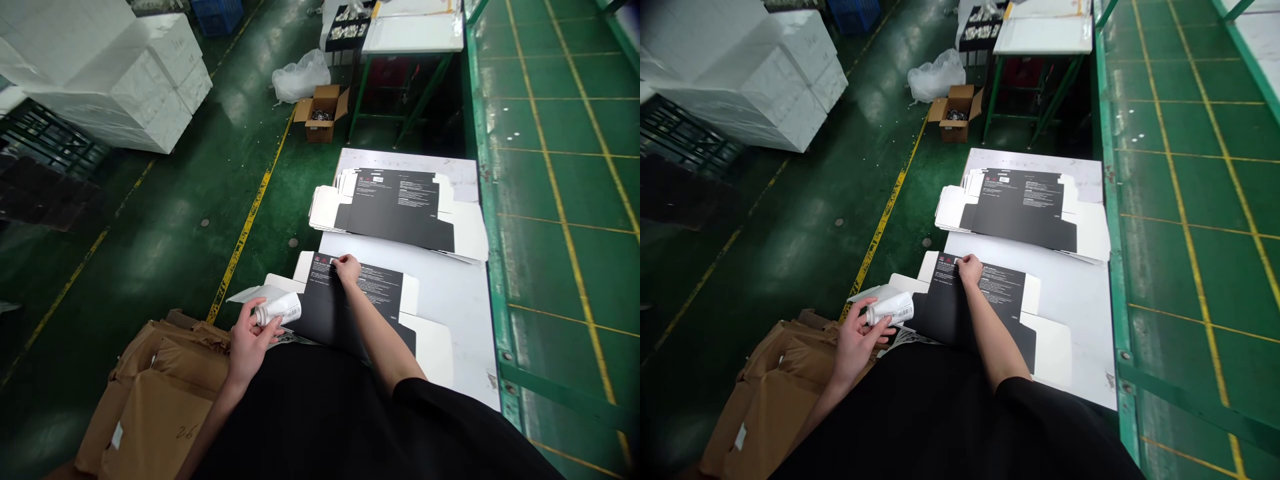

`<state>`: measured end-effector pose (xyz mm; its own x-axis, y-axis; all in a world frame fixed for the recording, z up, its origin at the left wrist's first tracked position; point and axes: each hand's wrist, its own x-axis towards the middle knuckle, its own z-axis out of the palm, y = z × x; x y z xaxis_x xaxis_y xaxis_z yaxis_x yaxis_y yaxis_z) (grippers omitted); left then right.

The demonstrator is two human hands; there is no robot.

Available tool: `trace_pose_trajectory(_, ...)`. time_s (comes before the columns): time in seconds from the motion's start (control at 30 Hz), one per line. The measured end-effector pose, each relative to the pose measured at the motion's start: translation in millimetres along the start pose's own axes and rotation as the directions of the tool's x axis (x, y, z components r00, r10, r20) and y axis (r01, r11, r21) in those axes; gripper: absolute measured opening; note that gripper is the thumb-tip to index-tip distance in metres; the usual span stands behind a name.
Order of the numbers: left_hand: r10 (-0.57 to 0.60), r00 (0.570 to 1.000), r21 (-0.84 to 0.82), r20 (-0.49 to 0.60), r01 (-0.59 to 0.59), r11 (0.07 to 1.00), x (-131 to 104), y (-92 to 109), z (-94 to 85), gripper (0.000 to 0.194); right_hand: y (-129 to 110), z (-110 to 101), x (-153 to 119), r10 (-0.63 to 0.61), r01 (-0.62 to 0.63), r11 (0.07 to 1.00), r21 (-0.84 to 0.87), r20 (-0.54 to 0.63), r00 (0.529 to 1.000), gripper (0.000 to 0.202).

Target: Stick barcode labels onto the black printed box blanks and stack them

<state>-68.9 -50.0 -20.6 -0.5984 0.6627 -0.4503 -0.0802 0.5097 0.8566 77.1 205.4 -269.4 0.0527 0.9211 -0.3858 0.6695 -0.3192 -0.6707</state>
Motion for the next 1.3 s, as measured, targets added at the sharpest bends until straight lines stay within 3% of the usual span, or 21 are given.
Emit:
trace_pose_trajectory(0.17,0.004,1.000,0.002,0.006,-0.004,1.000,1,-1,-0.3,0.067,-3,-5,-1,-0.029,0.031,0.997,-0.076,0.024,0.999,0.019)
trace_pose_trajectory(0.33,-0.002,1.000,0.009,0.016,0.002,1.000,0,0,-0.5,0.066,4,-21,1,-0.013,0.013,0.998,-0.053,0.005,1.000,0.050)
trace_pose_trajectory(0.57,0.001,1.000,0.007,0.023,-0.001,1.000,-2,-2,-2.1,0.067,13,-28,5,-0.033,0.023,0.966,0.259,0.034,0.999,0.022)
trace_pose_trajectory(0.67,0.006,1.000,0.010,0.025,-0.007,1.000,-3,-2,-2.3,0.066,0,-17,6,-0.068,-0.022,0.901,0.432,0.191,0.979,0.021)
trace_pose_trajectory(0.77,0.010,1.000,0.018,0.027,-0.011,1.000,-4,0,-2.2,0.067,-13,-6,9,-0.102,-0.152,0.818,0.554,0.400,0.911,0.028)
trace_pose_trajectory(0.87,0.010,1.000,0.013,0.015,-0.010,1.000,-7,1,-2.8,0.067,-18,-4,14,-0.093,-0.267,0.738,0.620,0.486,0.869,0.034)
trace_pose_trajectory(1.1,0.006,1.000,0.014,0.010,-0.006,1.000,-11,-2,-3.6,0.068,-2,-25,29,-0.005,-0.304,0.628,0.717,0.394,0.919,0.045)
trace_pose_trajectory(1.2,0.009,1.000,0.010,-0.004,-0.009,1.000,-12,-1,-0.9,0.069,4,-34,40,0.043,-0.243,0.646,0.724,0.284,0.958,0.049)
trace_pose_trajectory(1.3,0.022,1.000,0.009,-0.015,-0.021,1.000,-13,1,1.5,0.066,11,-42,48,0.097,-0.137,0.719,0.681,0.097,0.991,0.047)
